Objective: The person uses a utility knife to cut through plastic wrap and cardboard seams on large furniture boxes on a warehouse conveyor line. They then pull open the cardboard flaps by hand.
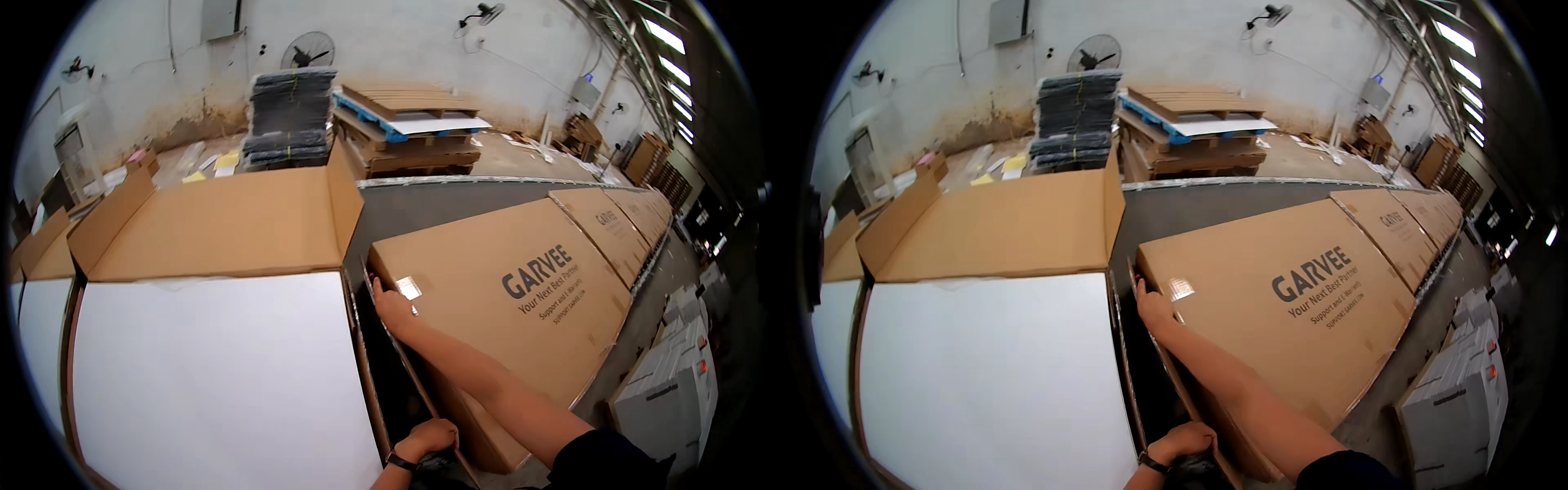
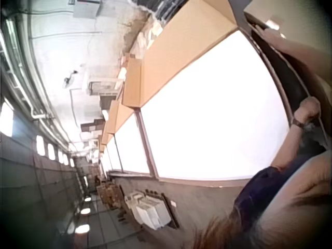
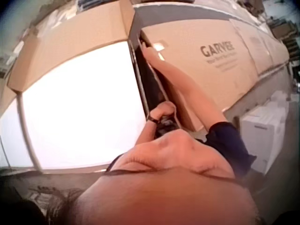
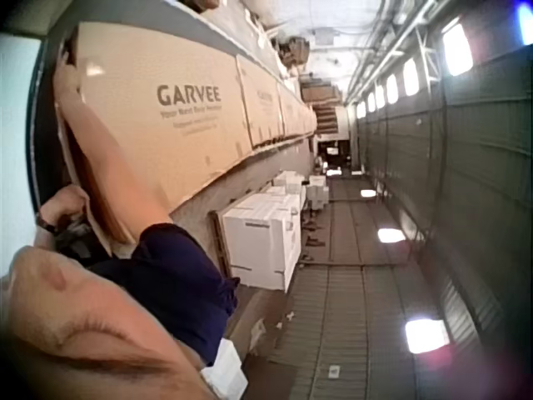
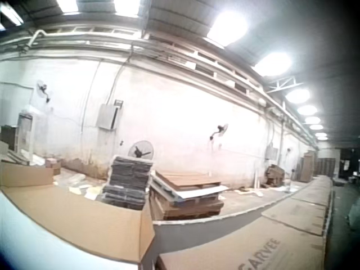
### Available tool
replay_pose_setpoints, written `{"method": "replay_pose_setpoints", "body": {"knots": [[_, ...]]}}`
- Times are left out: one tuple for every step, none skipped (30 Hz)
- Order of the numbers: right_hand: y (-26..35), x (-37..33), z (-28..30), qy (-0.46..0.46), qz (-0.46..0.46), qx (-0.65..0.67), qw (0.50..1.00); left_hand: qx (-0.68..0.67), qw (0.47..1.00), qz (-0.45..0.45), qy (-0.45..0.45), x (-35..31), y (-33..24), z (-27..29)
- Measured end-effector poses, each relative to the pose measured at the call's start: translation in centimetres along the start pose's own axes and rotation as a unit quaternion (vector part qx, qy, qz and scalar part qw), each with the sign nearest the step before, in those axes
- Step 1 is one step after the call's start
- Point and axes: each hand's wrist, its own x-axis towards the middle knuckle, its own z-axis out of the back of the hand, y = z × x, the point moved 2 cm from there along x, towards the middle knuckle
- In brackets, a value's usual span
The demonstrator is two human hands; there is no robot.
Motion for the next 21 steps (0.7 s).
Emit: {"method": "replay_pose_setpoints", "body": {"knots": [[0.1,-0.1,-0.2,-0.004,0.006,0.002,1.000,0.010,1.000,-0.002,0.010,-0.1,0.0,-0.1],[0.2,-0.1,-0.2,-0.017,0.014,0.003,1.000,0.000,1.000,0.004,0.005,-0.2,0.0,-0.3],[0.0,-0.1,-0.4,-0.027,0.002,-0.002,1.000,0.007,1.000,0.003,0.001,-0.1,-0.1,-0.2],[0.5,-0.4,-0.2,-0.003,0.001,-0.003,1.000,0.009,1.000,0.005,-0.002,-0.2,0.2,-0.2],[0.9,-0.7,0.2,0.021,-0.001,-0.003,1.000,0.002,1.000,0.014,-0.005,-0.3,0.3,-0.2],[0.6,-1.0,0.3,0.011,0.006,-0.020,1.000,0.000,1.000,0.007,0.003,-0.3,-0.1,0.0],[0.6,-1.1,0.4,-0.008,0.015,-0.024,1.000,-0.004,1.000,0.003,0.010,-0.2,0.0,0.1],[0.7,-1.4,0.2,-0.010,0.005,-0.022,1.000,-0.013,1.000,0.005,0.015,0.1,0.2,-0.4],[0.2,-1.4,0.2,-0.014,-0.008,-0.024,1.000,-0.014,1.000,0.010,0.016,0.7,0.2,-0.3],[0.2,-1.5,0.5,-0.015,-0.018,-0.028,0.999,-0.014,1.000,0.010,0.024,0.9,0.2,-0.4],[0.0,-1.5,0.3,-0.037,-0.016,-0.031,0.999,-0.015,0.999,0.010,0.033,0.8,0.2,-0.3],[-0.1,-1.7,0.5,-0.039,-0.015,-0.038,0.998,-0.022,0.999,0.012,0.031,0.0,-0.7,0.3],[-0.1,-1.7,0.7,-0.041,-0.014,-0.046,0.998,-0.028,0.999,0.017,0.033,-0.1,-0.5,0.3],[-0.1,-1.6,0.5,-0.055,-0.006,-0.050,0.997,-0.032,0.999,0.016,0.037,0.0,-0.4,0.2],[0.1,-1.6,0.3,-0.050,-0.004,-0.048,0.998,-0.035,0.999,0.015,0.039,0.0,-0.4,0.3],[0.2,-1.6,0.5,-0.092,-0.008,-0.043,0.995,-0.039,0.998,0.017,0.039,-0.1,-0.5,0.5],[0.3,-1.7,0.8,-0.135,-0.011,-0.039,0.990,-0.042,0.998,0.029,0.043,-0.3,-0.7,0.7],[0.4,-1.9,1.3,-0.144,0.008,-0.046,0.988,-0.044,0.997,0.039,0.047,-0.4,-0.9,0.8],[0.5,-1.8,1.5,-0.143,0.010,-0.048,0.988,-0.045,0.997,0.037,0.046,-0.5,-0.8,0.7],[0.5,-1.5,1.6,-0.119,0.004,-0.039,0.992,-0.035,0.998,0.036,0.036,-0.4,-0.6,0.7],[0.5,-1.3,1.8,-0.096,-0.001,-0.031,0.995,-0.024,0.999,0.035,0.025,-0.2,-0.5,0.6]]}}
